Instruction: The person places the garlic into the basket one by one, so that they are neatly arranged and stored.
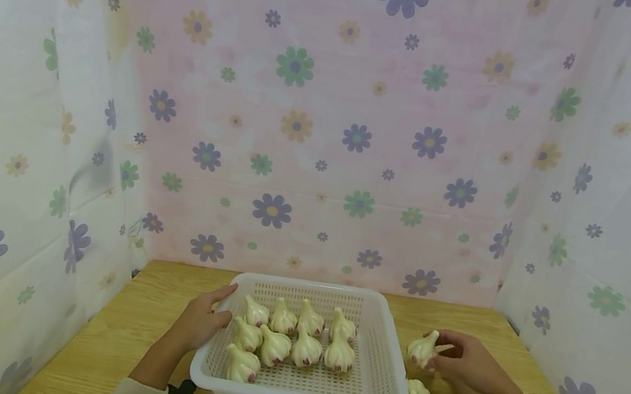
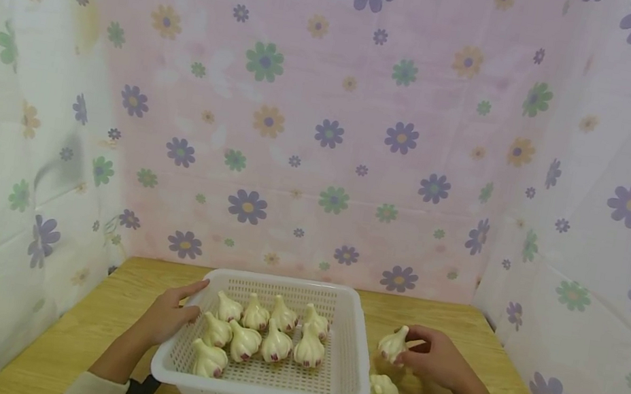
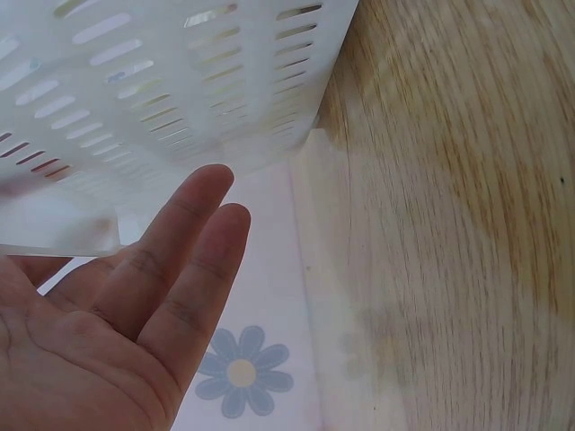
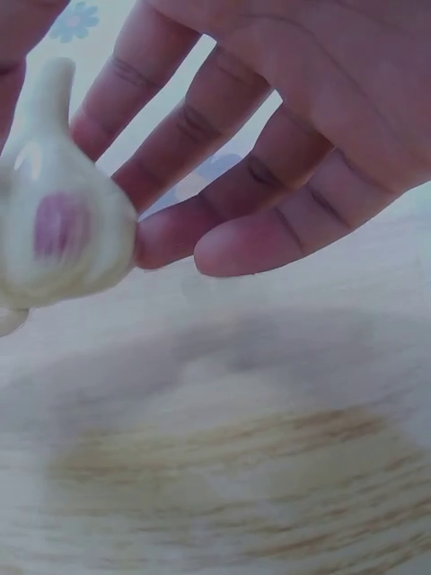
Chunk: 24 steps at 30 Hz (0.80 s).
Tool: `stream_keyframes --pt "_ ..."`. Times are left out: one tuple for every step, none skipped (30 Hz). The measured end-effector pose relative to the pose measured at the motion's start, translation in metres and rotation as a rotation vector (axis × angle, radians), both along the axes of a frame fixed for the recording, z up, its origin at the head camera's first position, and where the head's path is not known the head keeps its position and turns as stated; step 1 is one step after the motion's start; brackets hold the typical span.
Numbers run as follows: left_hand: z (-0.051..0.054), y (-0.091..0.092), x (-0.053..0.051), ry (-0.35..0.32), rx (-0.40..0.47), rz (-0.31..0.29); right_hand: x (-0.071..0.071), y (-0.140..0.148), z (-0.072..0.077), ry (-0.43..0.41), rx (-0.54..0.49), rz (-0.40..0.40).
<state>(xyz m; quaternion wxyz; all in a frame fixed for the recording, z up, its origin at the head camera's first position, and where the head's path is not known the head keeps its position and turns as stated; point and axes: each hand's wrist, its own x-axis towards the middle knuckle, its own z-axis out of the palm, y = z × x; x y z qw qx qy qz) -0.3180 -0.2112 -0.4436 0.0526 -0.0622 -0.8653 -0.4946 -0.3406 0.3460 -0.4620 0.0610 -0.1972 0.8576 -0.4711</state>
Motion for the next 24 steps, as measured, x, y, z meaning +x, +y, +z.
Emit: stream_keyframes --pt "0.000 0.000 0.000 0.001 -0.001 0.000 0.000 0.000 0.001 0.005 0.003 -0.011" --pt "0.000 0.000 0.000 0.001 -0.002 0.001 0.000 -0.001 0.002 0.011 0.007 -0.019" --pt "0.000 0.000 0.000 0.002 -0.004 0.001 0.001 -0.001 0.003 0.019 0.010 -0.025" --pt "0.000 0.000 0.000 0.003 -0.006 0.003 0.001 -0.001 0.004 0.024 0.010 -0.024" --pt "0.000 0.000 0.000 0.003 -0.008 0.004 0.001 -0.002 0.005 0.031 0.008 -0.026" --pt "0.000 0.000 0.000 0.003 -0.008 0.004 0.001 -0.003 0.006 0.040 0.007 -0.023" --pt "0.000 0.000 0.000 0.002 -0.007 0.004 0.001 -0.003 0.006 0.034 -0.002 -0.030" --pt "0.000 0.000 0.000 0.002 -0.008 0.004 0.001 -0.004 0.007 0.042 -0.004 -0.025" --pt "0.000 0.000 0.000 0.000 -0.007 0.005 0.001 -0.005 0.008 0.046 -0.007 -0.031" --pt "0.000 0.000 0.000 -0.001 -0.007 0.006 0.001 -0.006 0.009 0.052 -0.009 -0.035" --pt "0.000 0.000 0.000 -0.003 -0.006 0.006 0.001 -0.006 0.010 0.057 -0.010 -0.042" --pt "0.000 0.000 0.000 -0.004 -0.007 0.007 0.001 -0.007 0.011 0.057 -0.013 -0.051" --pt "0.000 0.000 0.000 -0.005 -0.008 0.007 0.001 -0.008 0.013 0.061 -0.017 -0.060" --pt "0.000 -0.001 0.000 -0.004 -0.010 0.007 0.002 -0.009 0.015 0.061 -0.022 -0.071" --pt "0.000 -0.001 0.000 -0.003 -0.010 0.008 0.002 -0.010 0.016 0.059 -0.030 -0.085" --pt "0.000 -0.001 0.000 -0.002 -0.009 0.008 0.003 -0.011 0.018 0.058 -0.041 -0.091" --pt "0.000 -0.001 -0.001 0.000 -0.008 0.007 0.004 -0.012 0.020 0.063 -0.046 -0.090" --pt "0.000 -0.001 -0.001 0.001 -0.007 0.006 0.004 -0.013 0.022 0.068 -0.051 -0.090" --pt "0.000 -0.001 -0.001 0.002 -0.005 0.004 0.005 -0.014 0.024 0.076 -0.052 -0.087" --pt "0.000 -0.001 -0.001 0.002 -0.002 0.003 0.005 -0.014 0.025 0.080 -0.054 -0.090" --pt "0.000 -0.001 -0.001 0.000 0.003 0.001 0.005 -0.015 0.026 0.090 -0.047 -0.086" --pt "-0.001 -0.001 -0.001 -0.002 0.007 -0.001 0.005 -0.015 0.028 0.098 -0.040 -0.084" --pt "-0.001 -0.001 -0.002 -0.004 0.012 -0.004 0.005 -0.016 0.029 0.108 -0.031 -0.082" --pt "-0.002 -0.001 -0.002 -0.005 0.014 -0.004 0.005 -0.017 0.030 0.111 -0.024 -0.089"
